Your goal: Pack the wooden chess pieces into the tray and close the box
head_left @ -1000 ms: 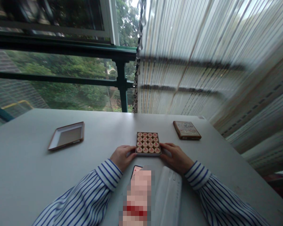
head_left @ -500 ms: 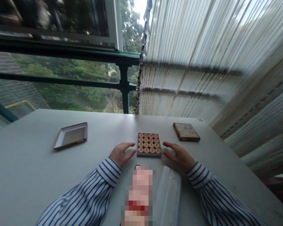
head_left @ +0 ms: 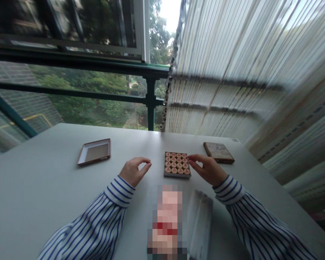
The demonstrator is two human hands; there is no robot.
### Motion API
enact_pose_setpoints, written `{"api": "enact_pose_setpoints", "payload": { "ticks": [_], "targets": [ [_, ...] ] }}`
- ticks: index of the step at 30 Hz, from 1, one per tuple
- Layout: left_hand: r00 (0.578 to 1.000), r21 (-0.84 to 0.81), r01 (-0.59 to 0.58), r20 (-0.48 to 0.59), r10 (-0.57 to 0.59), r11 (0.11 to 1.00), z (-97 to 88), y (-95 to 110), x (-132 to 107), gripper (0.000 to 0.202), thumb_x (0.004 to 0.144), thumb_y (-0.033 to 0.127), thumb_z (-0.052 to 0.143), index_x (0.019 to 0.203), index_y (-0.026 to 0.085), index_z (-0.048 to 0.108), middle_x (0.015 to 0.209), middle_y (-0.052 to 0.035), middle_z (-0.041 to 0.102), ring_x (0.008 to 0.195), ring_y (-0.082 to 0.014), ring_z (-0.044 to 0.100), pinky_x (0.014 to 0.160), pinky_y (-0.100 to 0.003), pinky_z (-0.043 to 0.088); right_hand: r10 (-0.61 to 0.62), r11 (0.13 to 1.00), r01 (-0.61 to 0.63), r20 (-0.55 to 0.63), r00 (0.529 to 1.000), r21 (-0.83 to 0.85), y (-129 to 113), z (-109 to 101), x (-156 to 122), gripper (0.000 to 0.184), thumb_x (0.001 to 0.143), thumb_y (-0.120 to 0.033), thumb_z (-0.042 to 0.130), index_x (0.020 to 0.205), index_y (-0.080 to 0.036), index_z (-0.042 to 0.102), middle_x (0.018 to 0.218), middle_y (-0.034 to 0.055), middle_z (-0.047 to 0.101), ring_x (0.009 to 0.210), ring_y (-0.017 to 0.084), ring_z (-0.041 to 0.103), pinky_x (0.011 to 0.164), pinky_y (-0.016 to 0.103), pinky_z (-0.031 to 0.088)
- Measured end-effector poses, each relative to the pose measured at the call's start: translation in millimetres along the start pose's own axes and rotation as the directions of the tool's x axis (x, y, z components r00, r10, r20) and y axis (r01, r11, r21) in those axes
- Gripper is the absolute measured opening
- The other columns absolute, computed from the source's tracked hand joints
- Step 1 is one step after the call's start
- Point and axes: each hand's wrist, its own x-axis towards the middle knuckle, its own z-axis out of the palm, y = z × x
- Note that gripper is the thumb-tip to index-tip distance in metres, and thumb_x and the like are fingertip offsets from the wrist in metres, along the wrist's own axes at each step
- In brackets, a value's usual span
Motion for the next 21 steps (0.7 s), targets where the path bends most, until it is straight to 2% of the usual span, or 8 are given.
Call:
{"api": "enact_pose_setpoints", "payload": {
  "ticks": [5,10,21],
  "targets": [
    [0.995,0.023,0.093,-0.030,-0.092,0.995,-21.2,-3.4,-6.5,0.022,0.077,0.035,0.050,0.080,0.019,0.063,0.081,-0.0017,0.069,0.073,-0.0157,0.064,0.072,-0.026,0.049,-0.055,0.998,0.056,0.039,0.998,-0.007,-20.2,2.4,17.3,0.026,0.082,-0.032,0.045,0.095,-0.019,0.063,0.082,0.0053,0.067,0.072,0.016,0.061,0.065,0.027,0.047],
    [0.984,-0.001,0.167,-0.055,-0.167,0.986,-37.3,-12.8,-15.1,0.026,0.076,0.038,0.050,0.082,0.017,0.064,0.079,-0.0023,0.069,0.075,-0.0163,0.064,0.071,-0.026,0.049,-0.103,0.995,0.102,0.086,0.991,0.021,-42.3,10.9,34.2,0.024,0.082,-0.031,0.046,0.091,-0.018,0.064,0.076,0.0042,0.067,0.067,0.015,0.061,0.062,0.025,0.046],
    [0.958,-0.003,0.271,-0.100,-0.270,0.963,-58.7,-49.5,-38.4,0.032,0.076,0.041,0.048,0.091,0.016,0.062,0.086,-0.0054,0.068,0.079,-0.0177,0.063,0.075,-0.031,0.049,-0.184,0.981,0.167,0.194,0.964,0.101,-63.9,53.8,75.2,0.025,0.081,-0.029,0.045,0.089,-0.017,0.065,0.075,0.0048,0.068,0.063,0.014,0.060,0.058,0.023,0.045]
  ]
}}
